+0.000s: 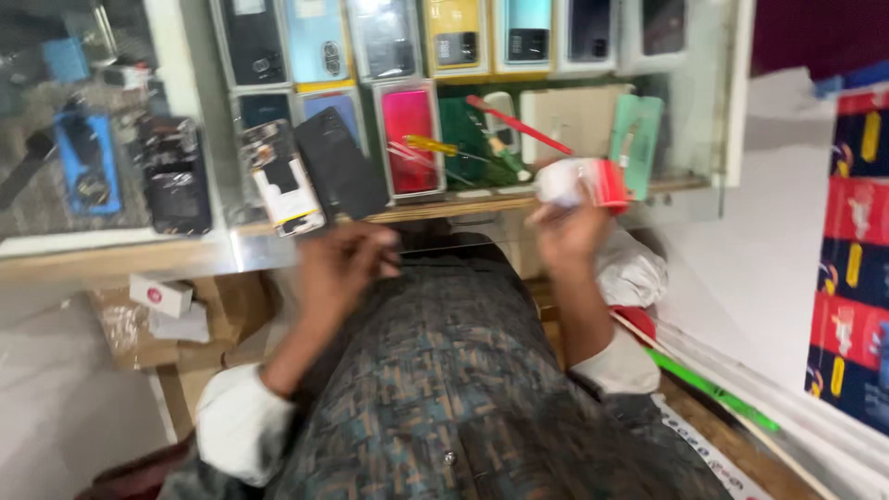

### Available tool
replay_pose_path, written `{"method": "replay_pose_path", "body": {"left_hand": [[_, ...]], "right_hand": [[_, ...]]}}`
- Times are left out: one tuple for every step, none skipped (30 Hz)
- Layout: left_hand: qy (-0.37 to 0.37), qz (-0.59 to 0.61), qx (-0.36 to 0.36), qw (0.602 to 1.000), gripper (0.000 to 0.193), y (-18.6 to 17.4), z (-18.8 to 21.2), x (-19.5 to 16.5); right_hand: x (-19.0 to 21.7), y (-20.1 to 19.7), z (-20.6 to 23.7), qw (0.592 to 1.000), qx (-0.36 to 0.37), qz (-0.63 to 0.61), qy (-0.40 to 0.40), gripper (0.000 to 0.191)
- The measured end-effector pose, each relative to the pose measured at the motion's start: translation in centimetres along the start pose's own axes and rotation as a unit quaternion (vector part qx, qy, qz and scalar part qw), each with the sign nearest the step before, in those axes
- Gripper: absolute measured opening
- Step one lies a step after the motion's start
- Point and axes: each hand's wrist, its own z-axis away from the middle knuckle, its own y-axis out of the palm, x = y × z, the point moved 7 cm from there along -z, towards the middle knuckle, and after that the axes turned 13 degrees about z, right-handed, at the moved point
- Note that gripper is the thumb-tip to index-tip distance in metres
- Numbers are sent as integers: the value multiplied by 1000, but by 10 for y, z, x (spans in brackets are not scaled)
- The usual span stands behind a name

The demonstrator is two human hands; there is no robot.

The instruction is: The person uses a screwdriver to remove screws from a disassembled smartphone, then applies adhesive along the frame edges. The phone remains open on the workbench throughout the clip.

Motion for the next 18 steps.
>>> {"method": "replay_pose_path", "body": {"left_hand": [[78,1,-16,997,16,-14,-5,-14],[122,-110,-38,986,14,-28,-13,-25],[163,-217,-63,961,13,-36,-26,-35],[190,-242,-82,948,13,-40,-42,-40],[217,-269,-103,933,14,-45,-62,-48],[283,-317,-98,900,16,-38,-81,-59],[350,-365,-93,858,18,-28,-98,-69],[349,-351,-90,864,16,-25,-115,-72],[349,-334,-86,871,14,-20,-129,-74],[342,-362,-99,862,14,-14,-141,-77],[335,-387,-109,852,15,-9,-150,-80],[338,-403,-112,843,15,-4,-155,-82],[339,-419,-114,835,15,1,-158,-84],[338,-437,-115,826,16,3,-158,-86],[358,-424,-113,824,22,5,-155,-87],[379,-415,-115,819,28,0,-151,-90],[400,-411,-117,811,34,-10,-145,-96],[392,-400,-156,814,34,-27,-136,-95]], "right_hand": [[17,-31,-13,995,-58,-78,22,32],[31,-50,-16,996,-50,-70,0,38],[45,-65,-18,997,-39,-58,-18,44],[51,-72,-15,998,-1,-68,-12,48],[52,-75,-8,996,40,-79,-4,52],[49,-79,-3,996,27,-88,1,51],[43,-79,3,995,21,-101,2,51],[36,-77,10,994,15,-111,5,50],[27,-67,16,993,46,-108,20,51],[17,-56,21,991,76,-105,31,52],[8,-45,26,989,104,-101,40,52],[3,-41,29,990,100,-96,28,52],[-2,-39,33,991,94,-91,16,51],[-5,-38,35,992,88,-87,7,50],[-7,-41,37,993,76,-86,19,52],[-10,-44,37,993,70,-88,31,53],[-14,-46,36,992,66,-95,47,55],[-10,-48,36,994,81,-68,31,57]]}}
